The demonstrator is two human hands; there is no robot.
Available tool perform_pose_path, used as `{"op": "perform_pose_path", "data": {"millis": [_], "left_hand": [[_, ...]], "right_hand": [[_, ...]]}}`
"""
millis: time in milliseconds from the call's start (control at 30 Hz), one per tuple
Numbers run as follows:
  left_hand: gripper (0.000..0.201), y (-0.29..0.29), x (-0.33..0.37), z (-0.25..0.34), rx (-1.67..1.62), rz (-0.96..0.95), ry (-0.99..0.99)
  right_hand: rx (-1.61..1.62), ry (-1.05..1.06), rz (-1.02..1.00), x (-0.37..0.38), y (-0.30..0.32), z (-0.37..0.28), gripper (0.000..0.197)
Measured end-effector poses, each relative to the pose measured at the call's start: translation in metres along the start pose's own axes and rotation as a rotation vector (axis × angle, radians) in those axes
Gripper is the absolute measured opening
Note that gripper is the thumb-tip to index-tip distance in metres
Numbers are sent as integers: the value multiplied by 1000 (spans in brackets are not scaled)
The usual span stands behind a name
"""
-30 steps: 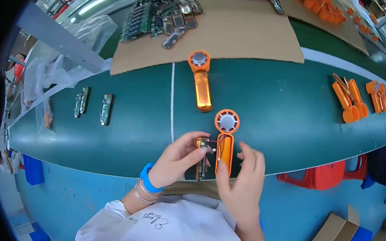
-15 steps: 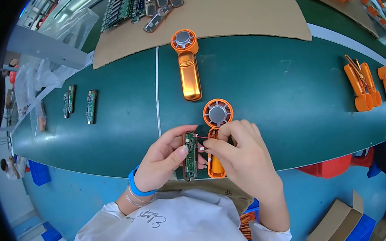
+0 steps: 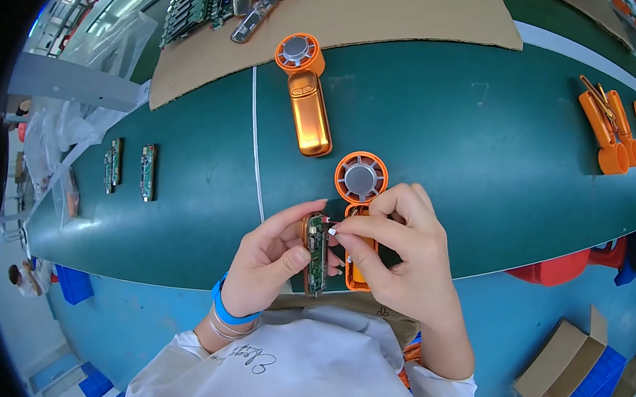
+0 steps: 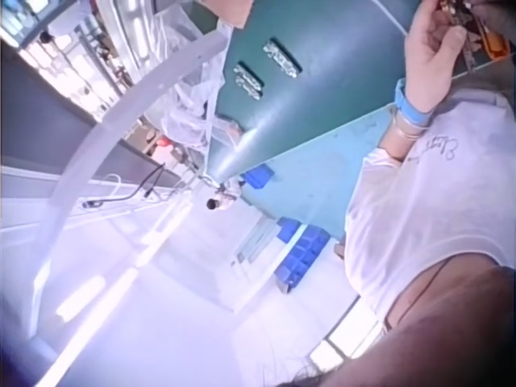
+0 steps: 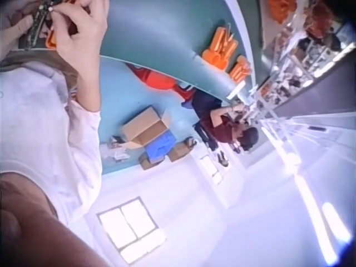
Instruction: The person assembles portable fans by plugging wire connectors into circuit boards, pressing components into the plastic casings, and snapping the fan housings shut by hand. The person then walks down the assembly line and hands the assembled fans to a coworker.
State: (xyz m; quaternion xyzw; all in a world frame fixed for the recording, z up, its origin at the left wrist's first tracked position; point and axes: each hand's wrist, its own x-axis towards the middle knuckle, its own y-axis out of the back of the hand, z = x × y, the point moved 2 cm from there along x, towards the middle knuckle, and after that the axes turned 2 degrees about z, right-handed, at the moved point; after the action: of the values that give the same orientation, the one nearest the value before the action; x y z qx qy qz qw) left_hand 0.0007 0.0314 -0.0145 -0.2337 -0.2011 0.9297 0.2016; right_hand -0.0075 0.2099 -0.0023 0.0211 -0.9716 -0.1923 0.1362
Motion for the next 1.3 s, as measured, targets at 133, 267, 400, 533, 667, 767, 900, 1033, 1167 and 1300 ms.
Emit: {"op": "perform_pose_path", "data": {"millis": [133,267,400,533,667,767,900,1033,1167,1300], "left_hand": [[47,1,1,0,41,-7,-27],[48,0,0,-1,86,14,-30],[48,1,0,-3,86,9,-46],[48,-1,0,-2,111,-1,-40],[57,-3,0,-2,142,34,-56],[56,-3,-1,-4,142,35,-69],[47,-2,-1,-1,136,-20,-44],[46,-2,-2,-1,157,-26,-47],[46,-2,-2,0,164,-23,-37],[46,-4,-3,1,155,-27,-31]], "right_hand": [[-49,13,-27,2,1,-8,15],[-64,52,-73,5,2,-11,13],[-96,97,-104,6,2,-10,13],[-70,91,-96,5,1,-8,13],[-17,83,-73,5,1,-6,12],[-23,79,-107,4,1,-5,12],[-17,80,-121,6,3,-6,11],[45,84,-145,7,4,-4,13],[61,92,-153,8,4,-2,14],[88,81,-156,8,5,-3,14]]}}
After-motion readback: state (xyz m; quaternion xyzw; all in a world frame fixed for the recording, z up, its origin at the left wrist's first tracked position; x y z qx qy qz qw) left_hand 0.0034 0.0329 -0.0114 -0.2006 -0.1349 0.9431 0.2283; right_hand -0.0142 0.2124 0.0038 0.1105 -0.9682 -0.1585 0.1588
